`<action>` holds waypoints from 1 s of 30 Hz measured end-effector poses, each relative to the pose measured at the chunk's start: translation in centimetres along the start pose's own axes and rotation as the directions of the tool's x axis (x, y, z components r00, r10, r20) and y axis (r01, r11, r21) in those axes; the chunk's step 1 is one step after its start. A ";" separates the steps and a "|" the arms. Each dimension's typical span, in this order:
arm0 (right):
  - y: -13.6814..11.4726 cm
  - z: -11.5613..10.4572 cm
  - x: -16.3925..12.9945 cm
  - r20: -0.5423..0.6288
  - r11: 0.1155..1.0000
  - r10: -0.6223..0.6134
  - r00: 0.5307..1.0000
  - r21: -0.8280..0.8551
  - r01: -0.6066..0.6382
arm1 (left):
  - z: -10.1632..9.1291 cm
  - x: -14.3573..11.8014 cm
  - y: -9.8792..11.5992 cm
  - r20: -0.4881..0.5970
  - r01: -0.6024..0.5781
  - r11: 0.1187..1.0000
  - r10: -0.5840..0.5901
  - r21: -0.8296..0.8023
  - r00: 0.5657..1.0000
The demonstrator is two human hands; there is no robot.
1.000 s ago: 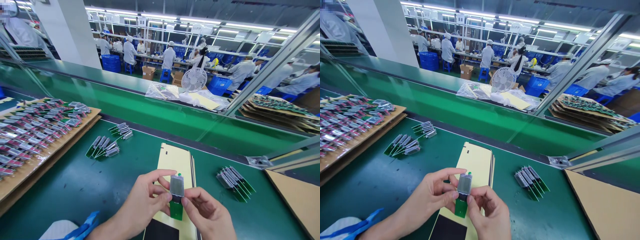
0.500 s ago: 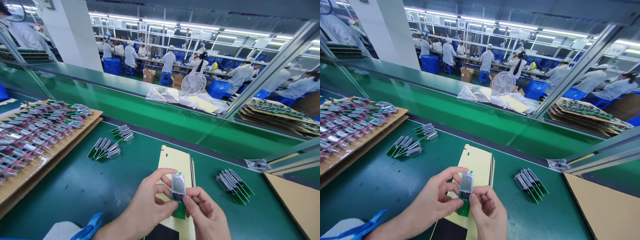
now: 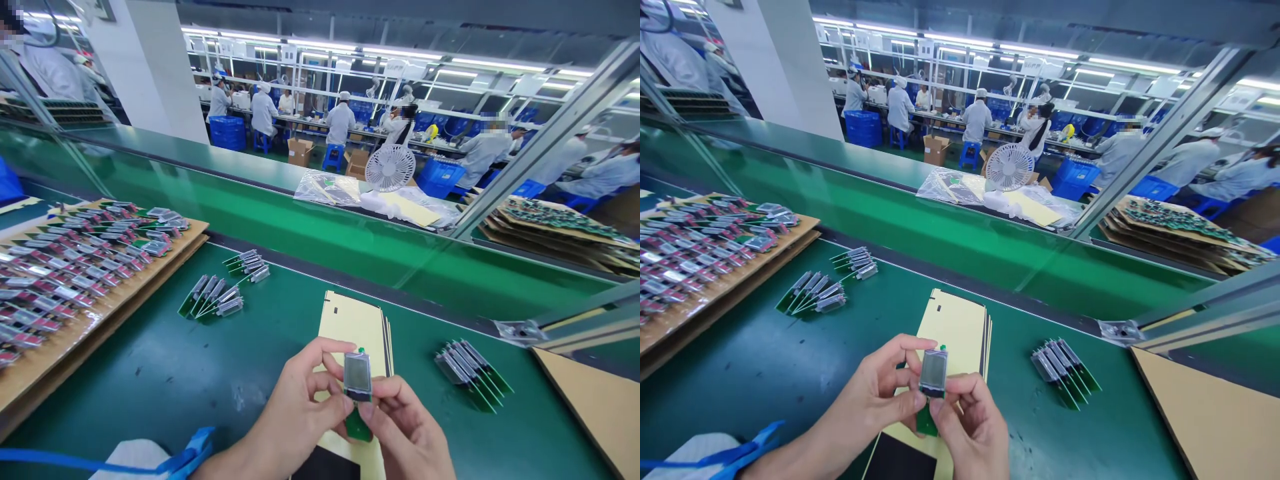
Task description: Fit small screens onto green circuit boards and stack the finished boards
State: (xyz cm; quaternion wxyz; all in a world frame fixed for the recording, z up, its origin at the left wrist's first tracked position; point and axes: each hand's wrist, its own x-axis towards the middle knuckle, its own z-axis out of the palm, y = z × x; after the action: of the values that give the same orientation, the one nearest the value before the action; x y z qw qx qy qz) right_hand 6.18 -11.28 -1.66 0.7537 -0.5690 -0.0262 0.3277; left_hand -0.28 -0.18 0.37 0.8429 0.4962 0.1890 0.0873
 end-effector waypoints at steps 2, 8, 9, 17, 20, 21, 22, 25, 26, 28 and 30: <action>0.0 -0.3 0.2 0.011 0.999 -0.002 1.000 -0.053 0.002 | -0.1 0.1 0.1 0.013 0.015 1.000 -0.015 -0.004 1.000; 0.2 -0.8 0.3 -0.019 0.994 -0.014 1.000 -0.111 0.011 | -0.2 0.0 0.1 -0.019 0.016 1.000 -0.015 0.021 1.000; 0.1 -0.8 0.3 -0.019 0.995 -0.004 1.000 -0.096 0.002 | -0.2 0.0 0.0 -0.018 0.021 0.999 -0.021 0.039 1.000; -0.6 -0.9 0.4 -0.019 0.989 0.050 0.999 -0.138 -0.052 | -1.6 -0.2 -0.9 0.178 -0.382 0.538 0.393 0.752 0.902; -0.8 -0.9 0.3 0.003 0.983 0.023 1.000 -0.180 -0.022 | -1.9 -0.3 -1.3 0.268 -0.480 0.310 0.533 0.820 0.802; -0.9 -0.8 0.2 0.017 0.981 0.022 1.000 -0.193 -0.019 | -1.9 -0.3 -1.4 0.267 -0.485 0.307 0.543 0.819 0.796; -1.1 -0.6 0.1 0.025 0.978 0.021 0.999 -0.208 -0.016 | -1.9 -0.3 -1.4 0.262 -0.486 0.333 0.536 0.808 0.803; -1.5 -0.3 -0.1 0.013 0.959 -0.016 1.000 -0.282 0.019 | -1.7 -0.2 -1.5 0.246 -0.482 0.415 0.504 0.772 0.828; -1.6 -0.4 0.0 0.009 0.944 -0.045 0.999 -0.327 0.045 | -1.8 -0.1 -1.6 0.252 -0.477 0.424 0.484 0.770 0.838; -1.9 -1.4 0.3 0.012 0.878 -0.137 0.991 -0.461 0.127 | -2.1 0.1 -1.9 0.254 -0.447 0.424 0.436 0.788 0.863; -2.3 -3.2 1.1 0.037 0.698 -0.322 0.946 -0.666 0.264 | -2.4 0.3 -2.2 0.236 -0.407 0.417 0.404 0.813 0.884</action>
State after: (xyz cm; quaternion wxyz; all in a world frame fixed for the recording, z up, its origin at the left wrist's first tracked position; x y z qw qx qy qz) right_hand 9.44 -13.66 -1.12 0.5454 -0.8003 -0.1997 0.1489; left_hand -1.05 0.78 -2.63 0.4488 0.8707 0.0803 0.1845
